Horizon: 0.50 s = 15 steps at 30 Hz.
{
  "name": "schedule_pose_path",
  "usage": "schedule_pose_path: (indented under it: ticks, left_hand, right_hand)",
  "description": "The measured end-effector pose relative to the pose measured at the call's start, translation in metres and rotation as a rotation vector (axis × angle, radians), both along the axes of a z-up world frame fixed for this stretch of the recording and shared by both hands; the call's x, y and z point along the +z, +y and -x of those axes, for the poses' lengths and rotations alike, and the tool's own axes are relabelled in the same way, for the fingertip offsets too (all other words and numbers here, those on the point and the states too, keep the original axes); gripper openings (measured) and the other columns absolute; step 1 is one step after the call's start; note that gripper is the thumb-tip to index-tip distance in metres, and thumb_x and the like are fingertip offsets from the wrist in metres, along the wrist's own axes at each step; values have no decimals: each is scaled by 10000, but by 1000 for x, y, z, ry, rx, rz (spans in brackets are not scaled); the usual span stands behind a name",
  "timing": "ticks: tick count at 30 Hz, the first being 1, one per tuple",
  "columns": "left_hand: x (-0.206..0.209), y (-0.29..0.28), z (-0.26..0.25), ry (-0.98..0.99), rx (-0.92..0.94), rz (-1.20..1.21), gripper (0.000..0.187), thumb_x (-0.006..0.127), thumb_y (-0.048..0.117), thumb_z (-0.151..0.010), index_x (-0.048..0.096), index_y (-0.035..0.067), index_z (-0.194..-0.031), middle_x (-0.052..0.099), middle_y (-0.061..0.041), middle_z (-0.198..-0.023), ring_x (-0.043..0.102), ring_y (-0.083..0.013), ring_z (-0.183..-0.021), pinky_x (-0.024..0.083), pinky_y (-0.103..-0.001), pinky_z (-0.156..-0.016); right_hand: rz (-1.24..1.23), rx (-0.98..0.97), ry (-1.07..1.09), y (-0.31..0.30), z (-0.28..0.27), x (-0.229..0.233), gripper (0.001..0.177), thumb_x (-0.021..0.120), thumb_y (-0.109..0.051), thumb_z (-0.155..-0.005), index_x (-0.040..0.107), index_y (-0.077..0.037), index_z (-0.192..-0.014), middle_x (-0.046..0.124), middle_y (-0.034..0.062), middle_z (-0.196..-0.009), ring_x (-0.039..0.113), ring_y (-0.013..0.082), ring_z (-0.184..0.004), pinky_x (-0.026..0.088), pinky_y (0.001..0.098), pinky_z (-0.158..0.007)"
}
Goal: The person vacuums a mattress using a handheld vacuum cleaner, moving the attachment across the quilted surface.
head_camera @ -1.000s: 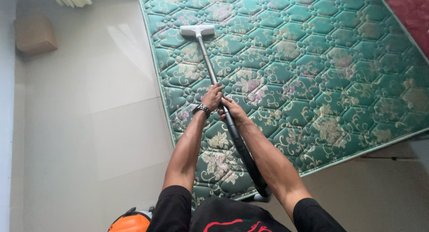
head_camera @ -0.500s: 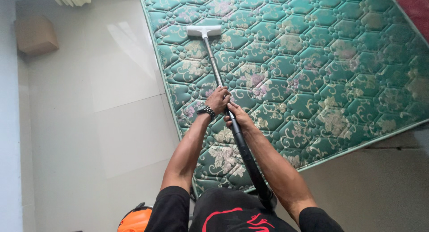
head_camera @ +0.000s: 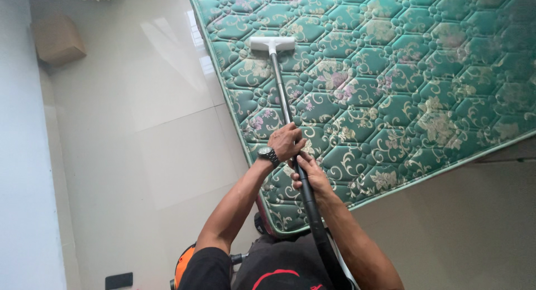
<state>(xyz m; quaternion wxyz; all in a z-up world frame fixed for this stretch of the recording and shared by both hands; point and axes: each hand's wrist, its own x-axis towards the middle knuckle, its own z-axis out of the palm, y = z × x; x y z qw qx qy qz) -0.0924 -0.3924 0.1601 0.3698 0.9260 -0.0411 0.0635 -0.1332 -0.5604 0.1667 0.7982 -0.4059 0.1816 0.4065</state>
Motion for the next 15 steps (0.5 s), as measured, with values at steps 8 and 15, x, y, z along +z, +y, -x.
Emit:
schedule_pose_path:
  ticks: [8,15]
  left_hand:
    - [-1,1,18,85,74,87,243,703,333,-879,688,91,-884,607,-64,-1025,675,-287,-944,548,-436,-811]
    - [-37,31,-2,197,37,152,214,687,257,-861,750,141,-1029,629,-61,-1220,660,-285,-1122,534,-415,-972]
  right_hand:
    - [2,14,-18,5,13,-6,464,618,-259,-996,421,-241,-1416,616,72,-1011,552,121,-642,448,210,-429]
    - [-64,-15,-33,35,6,-27,483,630,-264,-1002,431,-226,-1440,588,55,-992,573,139,-657,471,231,-446]
